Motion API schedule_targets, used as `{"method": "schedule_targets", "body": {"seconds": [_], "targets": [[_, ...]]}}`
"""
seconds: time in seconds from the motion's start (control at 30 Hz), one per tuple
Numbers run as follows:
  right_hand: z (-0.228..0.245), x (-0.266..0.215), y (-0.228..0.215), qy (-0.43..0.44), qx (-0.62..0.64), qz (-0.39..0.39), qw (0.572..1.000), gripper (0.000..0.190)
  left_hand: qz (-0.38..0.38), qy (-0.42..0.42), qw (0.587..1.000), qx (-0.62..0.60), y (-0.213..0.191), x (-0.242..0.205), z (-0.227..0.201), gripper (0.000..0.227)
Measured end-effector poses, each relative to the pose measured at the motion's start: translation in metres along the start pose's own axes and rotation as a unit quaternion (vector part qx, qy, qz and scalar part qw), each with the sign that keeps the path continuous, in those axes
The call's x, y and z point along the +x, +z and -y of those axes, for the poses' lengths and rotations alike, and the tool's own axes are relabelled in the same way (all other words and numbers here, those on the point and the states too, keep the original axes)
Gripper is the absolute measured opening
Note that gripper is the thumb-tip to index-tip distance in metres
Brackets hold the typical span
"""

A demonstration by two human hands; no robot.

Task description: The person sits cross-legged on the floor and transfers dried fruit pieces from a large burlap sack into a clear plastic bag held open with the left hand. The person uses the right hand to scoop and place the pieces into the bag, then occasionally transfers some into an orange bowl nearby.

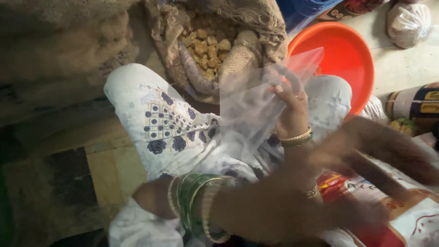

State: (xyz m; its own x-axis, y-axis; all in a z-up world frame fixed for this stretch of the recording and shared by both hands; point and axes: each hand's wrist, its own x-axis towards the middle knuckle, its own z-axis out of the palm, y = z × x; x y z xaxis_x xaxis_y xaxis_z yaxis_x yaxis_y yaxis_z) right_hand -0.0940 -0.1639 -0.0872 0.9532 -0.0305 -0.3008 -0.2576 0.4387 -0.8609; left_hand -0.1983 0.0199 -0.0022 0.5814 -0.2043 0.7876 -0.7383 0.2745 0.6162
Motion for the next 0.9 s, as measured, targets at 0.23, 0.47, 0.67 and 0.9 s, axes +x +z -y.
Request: {"method": "schedule_targets", "body": {"seconds": [0.23,0.47,0.67,0.9], "targets": [[0.005,-0.01,-0.007,-0.069,0.136,-0.037,0.988,0.054,0.117,-0.07,0.99,0.021,0.022,-0.023,0.011,0.053],[0.017,-0.008,-0.023,-0.069,0.204,-0.04,0.976,0.056,0.054,-0.072,0.992,0.09,-0.029,0.009,0.012,0.056],[0.021,-0.009,-0.044,-0.069,0.274,0.018,0.959,0.055,-0.086,-0.163,0.977,0.11,-0.074,0.04,0.063,0.061],[0.017,-0.008,-0.067,-0.056,0.346,0.021,0.936,0.017,-0.067,-0.614,0.651,-0.442,-0.059,-0.034,0.147,0.063]]}}
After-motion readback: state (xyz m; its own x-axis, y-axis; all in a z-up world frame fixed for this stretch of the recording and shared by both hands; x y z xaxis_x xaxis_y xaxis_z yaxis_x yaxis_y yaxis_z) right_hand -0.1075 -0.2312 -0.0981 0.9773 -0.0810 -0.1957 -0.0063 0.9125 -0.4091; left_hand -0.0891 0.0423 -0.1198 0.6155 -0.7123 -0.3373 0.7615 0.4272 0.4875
